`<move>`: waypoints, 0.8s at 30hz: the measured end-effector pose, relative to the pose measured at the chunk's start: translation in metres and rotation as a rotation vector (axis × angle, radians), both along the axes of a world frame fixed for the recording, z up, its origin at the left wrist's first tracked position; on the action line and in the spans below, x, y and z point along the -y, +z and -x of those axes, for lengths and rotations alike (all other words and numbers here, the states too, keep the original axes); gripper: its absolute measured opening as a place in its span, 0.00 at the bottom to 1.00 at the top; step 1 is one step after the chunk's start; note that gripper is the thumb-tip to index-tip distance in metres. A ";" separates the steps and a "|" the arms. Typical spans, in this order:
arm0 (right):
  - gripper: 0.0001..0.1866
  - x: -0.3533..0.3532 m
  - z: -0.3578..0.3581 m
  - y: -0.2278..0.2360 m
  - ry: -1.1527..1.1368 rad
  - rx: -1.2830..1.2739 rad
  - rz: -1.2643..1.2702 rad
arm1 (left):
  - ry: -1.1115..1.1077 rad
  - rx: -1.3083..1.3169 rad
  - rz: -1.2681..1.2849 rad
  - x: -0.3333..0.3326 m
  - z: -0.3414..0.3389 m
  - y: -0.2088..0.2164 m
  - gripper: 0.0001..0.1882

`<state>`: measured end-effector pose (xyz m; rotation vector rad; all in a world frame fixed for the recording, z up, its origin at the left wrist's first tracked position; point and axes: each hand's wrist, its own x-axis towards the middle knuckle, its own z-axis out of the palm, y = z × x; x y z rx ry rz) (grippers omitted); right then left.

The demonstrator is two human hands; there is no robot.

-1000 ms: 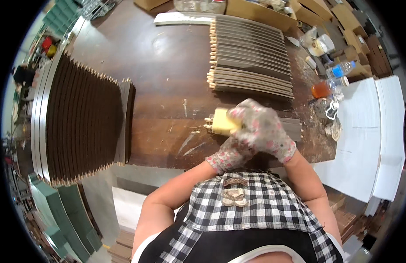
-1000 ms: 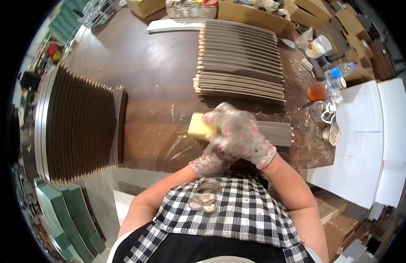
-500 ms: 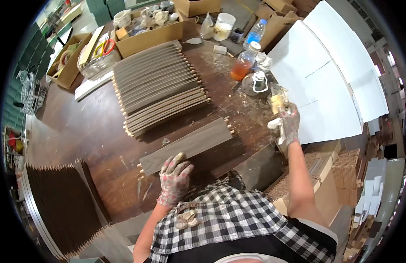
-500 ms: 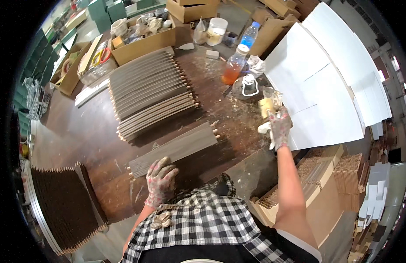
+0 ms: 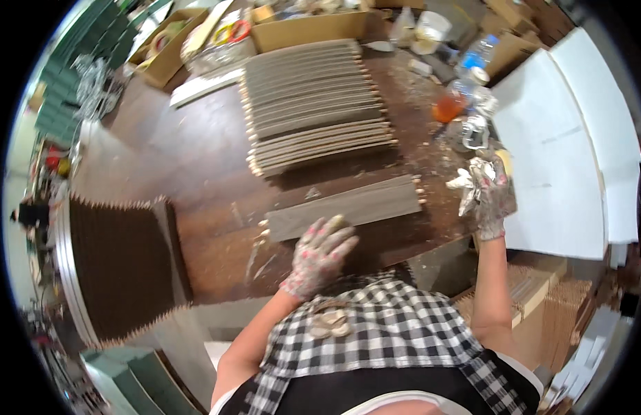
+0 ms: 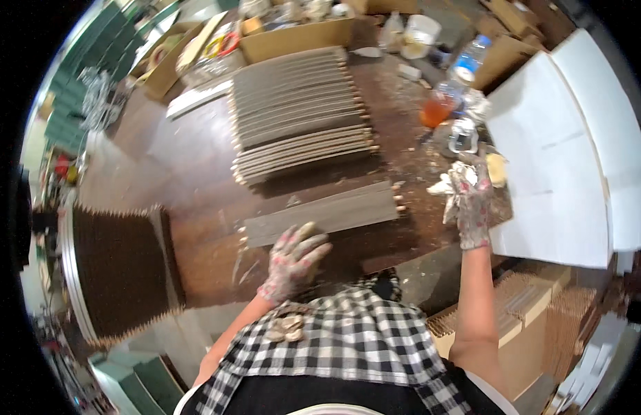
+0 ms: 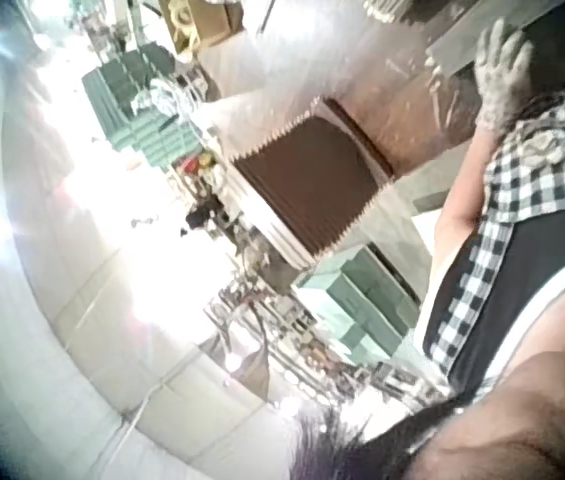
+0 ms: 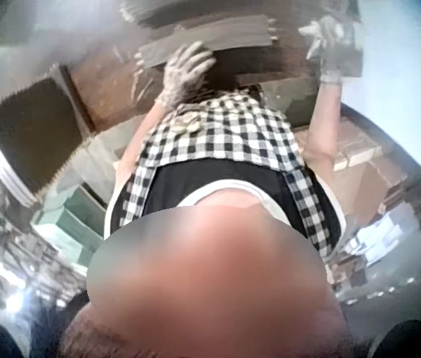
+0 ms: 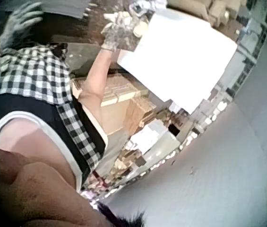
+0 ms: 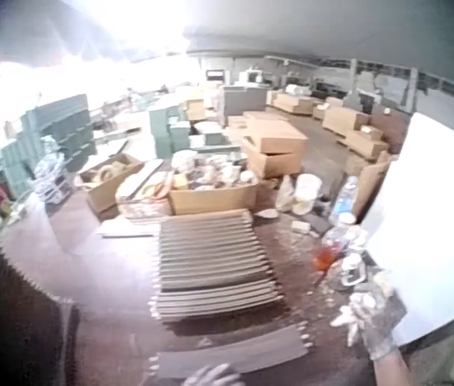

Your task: The person is cleaning and wiping down wooden slats using a sponge and a cloth.

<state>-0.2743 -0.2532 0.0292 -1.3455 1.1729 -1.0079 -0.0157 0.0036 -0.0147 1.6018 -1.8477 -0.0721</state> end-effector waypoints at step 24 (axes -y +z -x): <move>0.21 -0.108 -0.315 -0.023 0.942 -0.426 1.242 | -0.221 -0.266 0.049 0.005 -0.007 -0.004 0.15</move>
